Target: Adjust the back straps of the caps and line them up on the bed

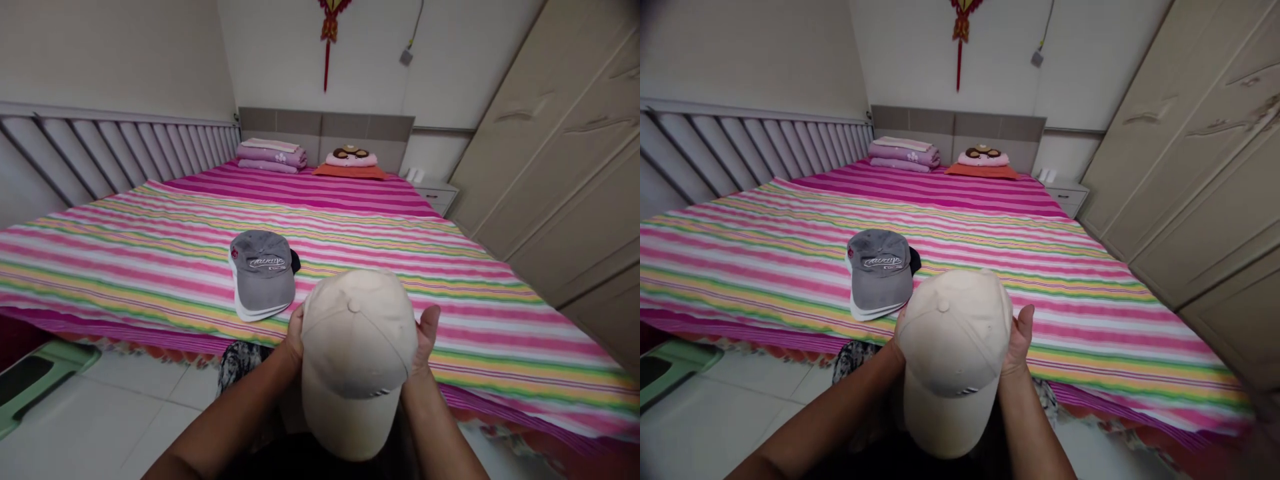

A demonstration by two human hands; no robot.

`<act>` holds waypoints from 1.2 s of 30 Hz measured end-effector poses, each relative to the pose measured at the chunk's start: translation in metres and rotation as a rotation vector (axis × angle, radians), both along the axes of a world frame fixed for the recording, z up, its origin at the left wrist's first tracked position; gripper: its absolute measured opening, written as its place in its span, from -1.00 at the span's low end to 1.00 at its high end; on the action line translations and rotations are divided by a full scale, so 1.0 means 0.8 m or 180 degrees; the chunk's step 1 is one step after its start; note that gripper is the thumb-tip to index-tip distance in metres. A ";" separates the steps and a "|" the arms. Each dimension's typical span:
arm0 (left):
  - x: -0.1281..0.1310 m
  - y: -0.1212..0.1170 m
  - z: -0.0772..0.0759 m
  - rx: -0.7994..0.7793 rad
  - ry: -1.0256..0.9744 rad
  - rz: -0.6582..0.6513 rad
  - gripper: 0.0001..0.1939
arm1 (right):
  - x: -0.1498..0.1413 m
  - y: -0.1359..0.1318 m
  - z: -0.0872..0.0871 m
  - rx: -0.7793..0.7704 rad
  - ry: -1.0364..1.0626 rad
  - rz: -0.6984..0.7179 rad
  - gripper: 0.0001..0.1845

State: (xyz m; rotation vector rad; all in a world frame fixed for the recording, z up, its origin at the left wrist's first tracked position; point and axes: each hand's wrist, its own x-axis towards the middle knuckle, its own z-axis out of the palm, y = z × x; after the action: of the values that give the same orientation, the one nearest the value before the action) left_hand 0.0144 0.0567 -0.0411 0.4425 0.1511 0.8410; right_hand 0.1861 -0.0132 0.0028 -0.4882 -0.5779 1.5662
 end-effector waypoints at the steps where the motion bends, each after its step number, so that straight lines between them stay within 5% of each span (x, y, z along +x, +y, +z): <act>1: 0.000 0.000 0.004 -0.0091 -0.0027 0.0005 -0.59 | 0.001 0.000 -0.001 -0.0037 0.0023 -0.0022 -0.29; 6: 0.002 0.001 0.015 -0.0338 -0.0072 -0.0091 -0.71 | 0.013 -0.001 -0.013 -0.0355 -0.0055 -0.0348 -0.41; 10: 0.014 -0.002 0.010 -0.0320 0.0010 -0.0358 -0.78 | 0.029 -0.007 -0.019 -0.0514 -0.0020 -0.0899 -0.67; 13: 0.023 -0.006 0.004 -0.0298 0.0081 -0.0458 -0.76 | 0.040 -0.013 -0.019 -0.0494 -0.0066 -0.1033 -0.69; 19: 0.028 -0.011 0.000 -0.0305 0.0179 -0.0676 -0.74 | 0.047 -0.018 -0.020 -0.0621 0.0046 -0.0899 -0.80; 23: 0.026 -0.009 0.004 -0.0390 0.0145 -0.0560 -0.74 | 0.035 -0.027 -0.031 -0.0633 0.0143 -0.0659 -0.70; 28: 0.023 0.004 0.009 -0.0476 0.0089 -0.0520 -0.69 | 0.001 -0.066 -0.064 -0.0624 0.0225 -0.0210 -0.56; 31: 0.024 0.010 0.010 -0.0542 0.0024 -0.0427 -0.70 | -0.017 -0.093 -0.084 -0.0655 0.0319 -0.0064 -0.66; 36: 0.032 0.009 0.009 -0.0480 0.0041 -0.0465 -0.69 | -0.011 -0.115 -0.089 -0.0694 0.0344 -0.0240 -0.68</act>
State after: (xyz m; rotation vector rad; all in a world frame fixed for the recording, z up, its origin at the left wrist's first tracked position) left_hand 0.0403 0.0638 -0.0340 0.3134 0.1903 0.6783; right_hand 0.1775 -0.1056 -0.0681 -0.5787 -0.3042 1.5806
